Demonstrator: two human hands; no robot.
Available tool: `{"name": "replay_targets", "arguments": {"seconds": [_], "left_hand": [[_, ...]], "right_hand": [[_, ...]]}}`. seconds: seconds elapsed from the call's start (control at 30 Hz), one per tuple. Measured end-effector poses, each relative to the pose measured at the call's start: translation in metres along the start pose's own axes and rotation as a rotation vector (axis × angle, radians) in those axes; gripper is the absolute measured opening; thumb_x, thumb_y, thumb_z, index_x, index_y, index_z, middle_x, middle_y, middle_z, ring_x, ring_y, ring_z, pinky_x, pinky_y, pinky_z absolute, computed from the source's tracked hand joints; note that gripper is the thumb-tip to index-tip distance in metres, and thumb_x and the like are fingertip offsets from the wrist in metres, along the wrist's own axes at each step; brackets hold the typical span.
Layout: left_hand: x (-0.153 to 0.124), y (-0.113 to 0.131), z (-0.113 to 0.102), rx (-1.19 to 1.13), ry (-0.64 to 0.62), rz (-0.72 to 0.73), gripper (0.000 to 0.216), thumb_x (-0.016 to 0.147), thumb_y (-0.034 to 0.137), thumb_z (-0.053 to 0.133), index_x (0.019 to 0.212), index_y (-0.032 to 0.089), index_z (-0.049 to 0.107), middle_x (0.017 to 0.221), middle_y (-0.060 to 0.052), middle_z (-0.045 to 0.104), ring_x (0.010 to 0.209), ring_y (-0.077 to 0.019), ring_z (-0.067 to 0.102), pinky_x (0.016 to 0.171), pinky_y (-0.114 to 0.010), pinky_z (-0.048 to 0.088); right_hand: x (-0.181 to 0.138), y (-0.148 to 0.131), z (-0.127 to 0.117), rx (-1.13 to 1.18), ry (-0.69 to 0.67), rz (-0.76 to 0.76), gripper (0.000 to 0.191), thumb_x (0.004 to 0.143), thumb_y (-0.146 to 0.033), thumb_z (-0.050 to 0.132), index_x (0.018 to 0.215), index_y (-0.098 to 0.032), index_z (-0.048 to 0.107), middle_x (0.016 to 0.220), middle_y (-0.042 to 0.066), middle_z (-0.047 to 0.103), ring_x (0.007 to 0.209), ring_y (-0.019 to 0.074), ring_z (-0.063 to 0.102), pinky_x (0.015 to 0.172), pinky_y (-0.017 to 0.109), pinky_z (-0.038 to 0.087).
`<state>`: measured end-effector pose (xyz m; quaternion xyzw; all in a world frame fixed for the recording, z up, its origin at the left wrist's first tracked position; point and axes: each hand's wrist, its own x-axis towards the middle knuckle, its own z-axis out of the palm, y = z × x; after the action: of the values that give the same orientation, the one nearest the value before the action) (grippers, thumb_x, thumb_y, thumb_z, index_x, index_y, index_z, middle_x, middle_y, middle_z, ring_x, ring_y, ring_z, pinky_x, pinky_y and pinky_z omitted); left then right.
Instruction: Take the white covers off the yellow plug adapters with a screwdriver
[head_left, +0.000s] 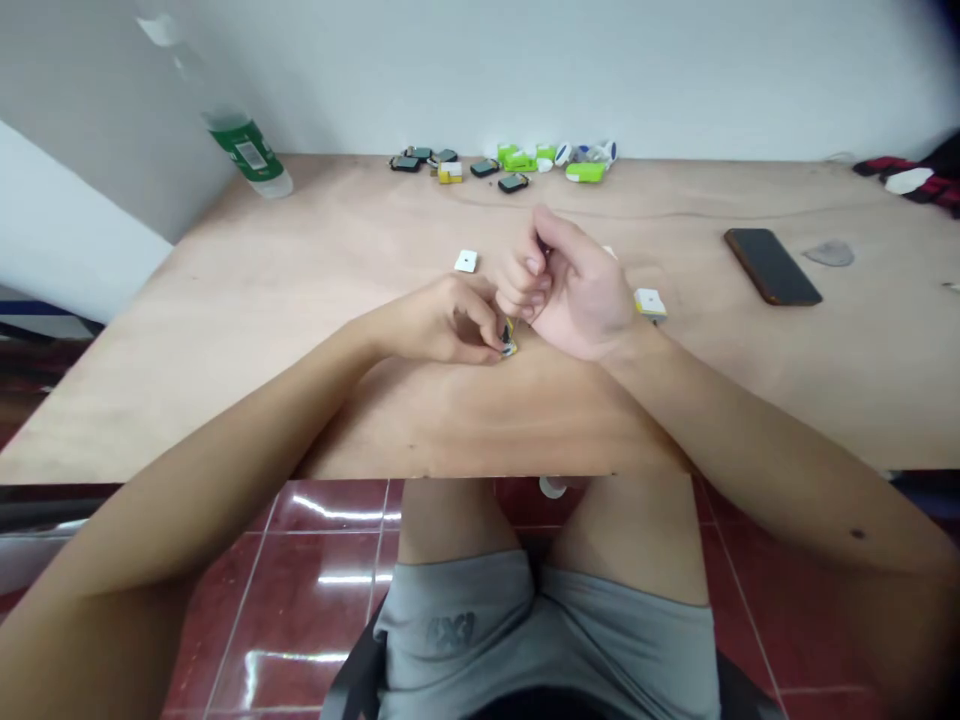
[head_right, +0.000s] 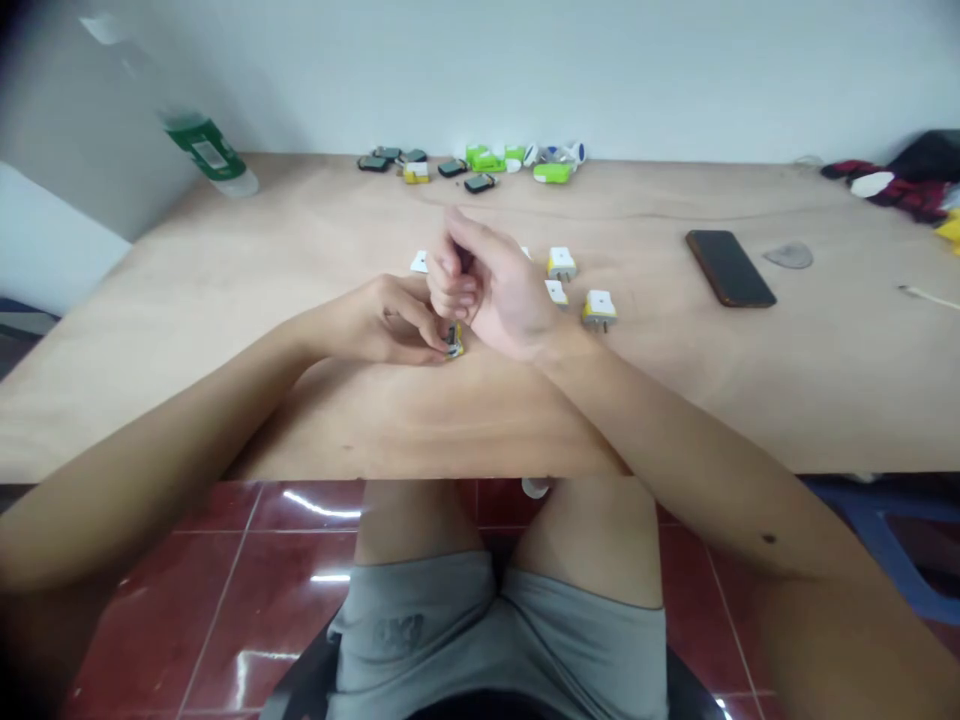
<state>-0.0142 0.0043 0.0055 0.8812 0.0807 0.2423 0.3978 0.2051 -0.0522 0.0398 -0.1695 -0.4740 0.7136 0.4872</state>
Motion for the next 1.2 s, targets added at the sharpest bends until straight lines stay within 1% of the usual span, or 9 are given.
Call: {"name": "replay_targets", "arguments": {"seconds": [0.2,0.37,0.53,0.6,0.73,0.8,0.93,1.07,1.2], "left_hand": [[0.0001,0.0006,-0.0002,0.022,0.022,0.004,0.011,0.095,0.03,0.095,0.091,0.021,0.091,0.118,-0.013,0.088,0.106,-0.0226,0.085,0.095,-0.029,0.069],[0.0004,0.0029,0.0002,-0.005,0.012,-0.001,0.012,0.097,0.032,0.094,0.095,0.02,0.092,0.119,-0.014,0.087,0.106,-0.0221,0.084,0.095,-0.029,0.07],[0.0016,0.0045,0.0003,-0.011,0.021,-0.023,0.013,0.093,0.034,0.097,0.092,0.021,0.093,0.114,-0.015,0.088,0.099,-0.0229,0.086,0.089,-0.029,0.07],[0.0017,0.0038,0.0001,-0.011,0.015,-0.022,0.012,0.094,0.033,0.097,0.094,0.021,0.093,0.113,-0.015,0.088,0.097,-0.0221,0.086,0.088,-0.028,0.07],[0.0013,0.0011,-0.0004,-0.007,0.008,0.002,0.008,0.095,0.03,0.095,0.096,0.021,0.093,0.116,-0.014,0.088,0.103,-0.0222,0.086,0.093,-0.029,0.071],[0.0013,0.0006,-0.0006,-0.005,0.001,0.001,0.01,0.095,0.031,0.095,0.096,0.022,0.094,0.118,-0.014,0.088,0.104,-0.0232,0.086,0.095,-0.031,0.071],[0.002,0.003,-0.0008,-0.006,0.006,-0.01,0.01,0.095,0.031,0.095,0.095,0.022,0.094,0.118,-0.015,0.089,0.101,-0.0229,0.086,0.094,-0.031,0.072],[0.0028,0.0056,-0.0006,-0.001,0.011,-0.008,0.009,0.094,0.03,0.097,0.094,0.022,0.093,0.114,-0.015,0.089,0.099,-0.0215,0.087,0.092,-0.028,0.071],[0.0025,0.0044,-0.0004,0.005,0.015,0.002,0.009,0.094,0.029,0.096,0.093,0.021,0.092,0.115,-0.015,0.089,0.103,-0.0215,0.087,0.093,-0.026,0.07]], "right_hand": [[0.0001,0.0038,-0.0009,-0.003,-0.025,0.008,0.051,0.119,-0.048,0.057,0.075,-0.021,0.054,0.067,-0.006,0.031,0.061,0.0141,0.022,0.058,0.027,0.029],[0.0015,0.0074,-0.0009,-0.055,-0.001,-0.008,0.053,0.111,-0.056,0.069,0.075,-0.023,0.053,0.067,-0.005,0.033,0.061,0.0145,0.023,0.058,0.028,0.03],[0.0016,0.0069,-0.0024,0.014,-0.027,-0.033,0.049,0.112,-0.053,0.069,0.076,-0.023,0.056,0.068,-0.006,0.031,0.06,0.014,0.023,0.059,0.03,0.026],[0.0017,0.0064,-0.0033,0.004,-0.025,-0.03,0.049,0.112,-0.053,0.07,0.077,-0.023,0.055,0.069,-0.006,0.03,0.061,0.0139,0.023,0.06,0.03,0.025],[0.0028,0.0067,-0.004,-0.068,-0.018,-0.026,0.057,0.109,-0.066,0.072,0.077,-0.023,0.052,0.066,-0.007,0.031,0.061,0.0136,0.022,0.058,0.03,0.025],[0.0031,0.007,-0.0036,-0.063,-0.015,-0.024,0.059,0.109,-0.069,0.072,0.077,-0.023,0.052,0.065,-0.007,0.031,0.061,0.0136,0.022,0.058,0.03,0.025],[0.0018,0.0064,-0.0025,-0.011,-0.019,-0.023,0.054,0.112,-0.06,0.07,0.076,-0.022,0.055,0.066,-0.006,0.032,0.061,0.014,0.022,0.058,0.028,0.024],[0.0011,0.0055,-0.0028,0.036,-0.03,-0.015,0.051,0.112,-0.052,0.072,0.074,-0.023,0.055,0.067,-0.006,0.033,0.061,0.0146,0.022,0.059,0.028,0.026],[0.0027,0.0064,-0.0044,0.024,-0.046,-0.017,0.052,0.11,-0.052,0.075,0.073,-0.023,0.053,0.066,-0.006,0.033,0.06,0.0138,0.024,0.058,0.028,0.028]]}}
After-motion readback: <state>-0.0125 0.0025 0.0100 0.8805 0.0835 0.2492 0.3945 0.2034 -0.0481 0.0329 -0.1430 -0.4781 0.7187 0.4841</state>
